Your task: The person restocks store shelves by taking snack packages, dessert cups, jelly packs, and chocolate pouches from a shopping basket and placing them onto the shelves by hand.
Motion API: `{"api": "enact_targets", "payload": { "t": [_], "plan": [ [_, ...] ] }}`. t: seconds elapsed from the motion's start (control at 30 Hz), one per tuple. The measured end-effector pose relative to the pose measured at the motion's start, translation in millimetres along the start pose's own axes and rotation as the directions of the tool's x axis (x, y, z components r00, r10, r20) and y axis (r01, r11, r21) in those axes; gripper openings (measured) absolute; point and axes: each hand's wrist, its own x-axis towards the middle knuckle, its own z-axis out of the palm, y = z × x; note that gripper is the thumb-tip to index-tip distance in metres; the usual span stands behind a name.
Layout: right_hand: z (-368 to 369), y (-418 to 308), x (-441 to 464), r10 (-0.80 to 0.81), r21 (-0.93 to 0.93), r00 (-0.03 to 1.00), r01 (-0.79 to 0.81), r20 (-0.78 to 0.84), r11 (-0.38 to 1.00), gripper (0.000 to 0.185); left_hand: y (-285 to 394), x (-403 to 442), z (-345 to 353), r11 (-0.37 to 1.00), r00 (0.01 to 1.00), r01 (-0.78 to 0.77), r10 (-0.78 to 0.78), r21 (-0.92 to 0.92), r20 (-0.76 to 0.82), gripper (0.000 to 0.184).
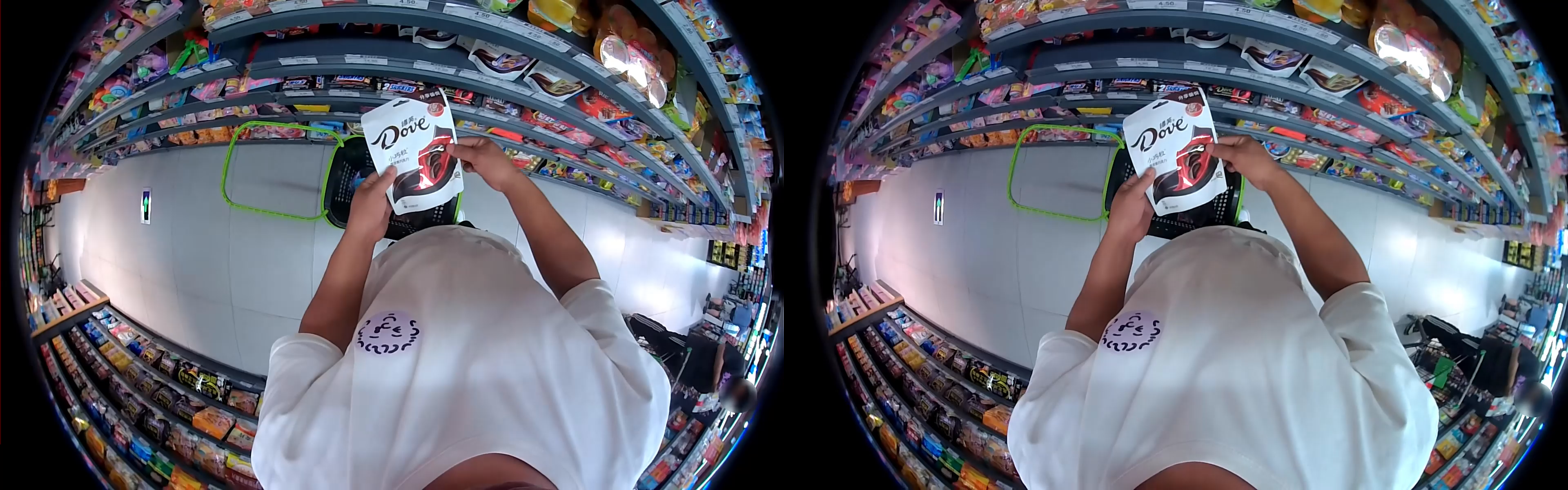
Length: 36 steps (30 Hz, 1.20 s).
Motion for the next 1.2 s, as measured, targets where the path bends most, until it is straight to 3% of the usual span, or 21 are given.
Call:
{"api": "enact_targets", "payload": {
  "t": [0.37,0.43,0.63,0.77,0.83,0.9,1.0,1.07,1.2],
  "plan": [
    [-9.0,-3.3,6.2,0.003,0.003,1.000,-0.003,0.019,1.000,0.021,-1.3,13.9,0.0,1.000,1.000,-0.001,0.001,-0.008,0.021,0.030],
    [-16.3,-8.0,12.3,0.033,-0.086,0.999,-0.029,0.043,0.996,0.022,-1.3,19.0,3.4,1.000,1.000,-0.013,0.013,-0.013,0.022,0.030],
    [-34.0,-17.2,40.4,-0.015,-0.103,0.993,0.027,0.113,0.994,0.025,-15.4,40.7,5.7,0.994,0.995,-0.102,0.101,-0.046,-0.025,0.026],
    [-56.1,-23.7,66.8,-0.055,-0.184,0.990,0.079,0.132,0.980,0.026,-15.7,47.1,5.3,0.993,0.981,-0.114,0.109,-0.024,-0.162,0.022],
    [-66.6,-29.2,84.0,-0.112,-0.130,0.992,0.118,0.054,0.984,0.028,-14.8,48.5,4.0,0.992,0.970,-0.125,0.118,-0.019,-0.213,0.022],
    [-87.3,-42.3,95.5,-0.119,-0.131,0.989,0.129,0.083,0.983,0.028,-17.7,47.6,2.7,0.990,0.973,-0.125,0.109,-0.064,-0.202,0.024],
    [-105.3,-60.9,123.9,-0.102,-0.182,0.994,0.105,0.025,0.978,0.029,-22.1,44.8,12.9,0.995,0.972,-0.078,0.064,-0.057,-0.225,0.024],
    [-112.4,-69.6,137.9,-0.146,-0.348,0.989,0.142,0.016,0.927,0.031,-27.7,45.0,16.6,0.997,0.974,-0.046,0.032,-0.055,-0.226,0.024],
    [-114.6,-60.0,159.0,-0.176,-0.399,0.984,0.168,0.015,0.902,0.033,-35.4,38.8,21.5,0.999,0.979,0.002,-0.009,-0.032,-0.203,0.024]
  ]
}}
